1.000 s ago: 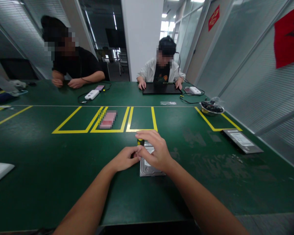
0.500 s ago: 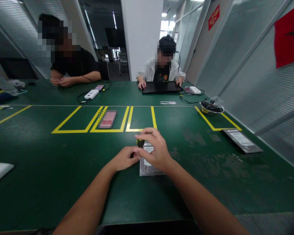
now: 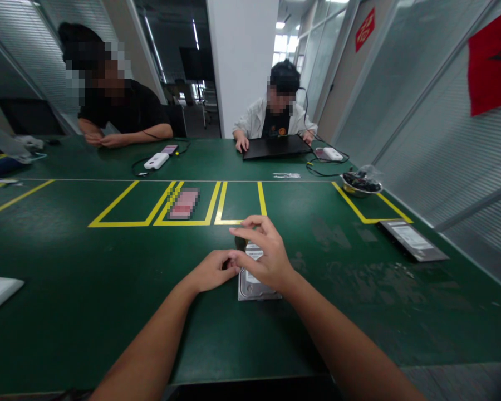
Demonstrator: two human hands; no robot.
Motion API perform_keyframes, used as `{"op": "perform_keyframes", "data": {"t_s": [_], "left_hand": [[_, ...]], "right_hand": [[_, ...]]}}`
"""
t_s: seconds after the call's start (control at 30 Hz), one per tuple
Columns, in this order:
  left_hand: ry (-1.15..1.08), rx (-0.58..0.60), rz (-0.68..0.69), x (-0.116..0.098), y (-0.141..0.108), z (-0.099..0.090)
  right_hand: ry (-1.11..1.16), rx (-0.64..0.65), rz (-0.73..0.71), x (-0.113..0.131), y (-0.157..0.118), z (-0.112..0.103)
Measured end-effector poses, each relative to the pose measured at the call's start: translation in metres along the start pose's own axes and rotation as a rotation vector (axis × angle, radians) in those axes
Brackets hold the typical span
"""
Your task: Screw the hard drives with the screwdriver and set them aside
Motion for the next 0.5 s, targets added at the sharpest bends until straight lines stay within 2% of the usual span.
{"op": "perform_keyframes", "data": {"t_s": [0.17, 0.33, 0.5], "left_hand": [[-0.011, 0.004, 0.01, 0.001, 0.0, 0.001], [-0.024, 0.008, 0.007, 0.004, 0.001, 0.003], [-0.006, 0.004, 0.004, 0.004, 0.0, 0.002]], "right_hand": [[-0.035, -0.052, 0.02, -0.004, 0.002, -0.005], [0.003, 0.003, -0.034, 0.006, 0.003, -0.002], [-0.031, -0.008, -0.061, 0.005, 0.002, -0.001]]}}
Point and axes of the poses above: each hand's wrist, its own y-axis towards the middle knuckle, its own z-axis out of the palm, x = y × z, the point moved 10 cm from there along y, towards the middle knuckle, and after that the axes turned 2 degrees about x, right-handed, at the moved point
